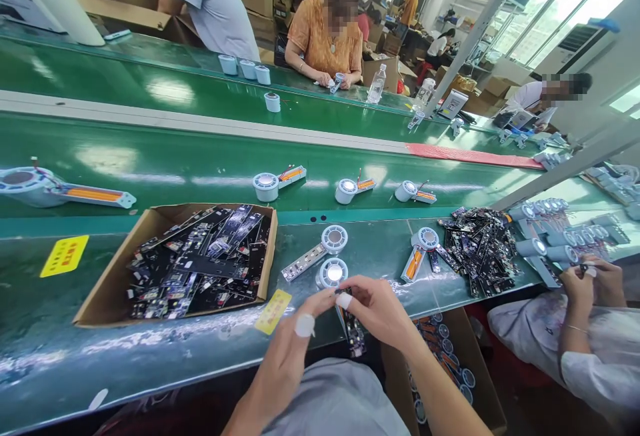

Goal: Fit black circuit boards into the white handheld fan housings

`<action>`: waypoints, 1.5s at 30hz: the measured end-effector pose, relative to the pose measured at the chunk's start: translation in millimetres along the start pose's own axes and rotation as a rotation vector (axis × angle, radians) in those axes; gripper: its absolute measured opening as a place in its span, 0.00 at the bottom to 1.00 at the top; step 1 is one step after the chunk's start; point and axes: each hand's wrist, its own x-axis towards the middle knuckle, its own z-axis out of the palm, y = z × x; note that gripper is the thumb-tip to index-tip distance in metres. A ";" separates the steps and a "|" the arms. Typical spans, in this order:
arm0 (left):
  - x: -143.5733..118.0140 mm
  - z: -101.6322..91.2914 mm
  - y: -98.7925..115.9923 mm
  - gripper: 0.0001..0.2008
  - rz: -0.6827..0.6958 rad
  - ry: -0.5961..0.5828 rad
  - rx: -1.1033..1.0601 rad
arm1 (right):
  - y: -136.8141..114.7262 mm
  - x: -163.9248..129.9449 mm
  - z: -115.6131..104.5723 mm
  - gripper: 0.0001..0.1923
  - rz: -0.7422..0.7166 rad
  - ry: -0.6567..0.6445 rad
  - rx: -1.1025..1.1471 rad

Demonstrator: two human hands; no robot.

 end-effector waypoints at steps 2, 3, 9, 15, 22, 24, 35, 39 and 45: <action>2.1 4.7 -5.7 0.25 -0.115 0.085 -0.044 | 10.2 -1.5 1.4 0.10 0.105 -0.044 0.308; 4.4 8.0 -9.3 0.24 -0.169 0.095 -0.032 | 15.1 -1.7 3.3 0.11 0.151 -0.074 0.445; 18.7 28.0 -17.0 0.22 -0.251 -0.084 -0.156 | 26.8 -1.9 18.8 0.14 0.211 -0.088 0.839; 16.9 32.4 -13.4 0.26 -0.237 -0.122 -0.285 | 18.6 -12.8 14.1 0.14 0.049 -0.115 0.803; 10.0 28.9 -12.7 0.21 -0.287 0.080 -0.064 | 4.3 -19.3 4.4 0.10 -0.029 0.088 0.405; 8.9 26.2 -13.7 0.21 -0.288 0.061 -0.086 | 3.6 -18.3 8.4 0.10 0.032 0.091 0.552; 12.5 24.2 -21.9 0.23 -0.194 -0.014 -0.211 | -2.3 -22.2 11.1 0.10 0.011 0.068 0.620; 12.2 24.2 -21.5 0.27 -0.249 0.050 -0.263 | -1.9 -21.5 12.0 0.09 0.032 0.073 0.623; 12.4 20.6 -13.6 0.25 -0.269 0.109 -0.322 | 4.1 -18.6 15.4 0.09 0.123 0.119 0.571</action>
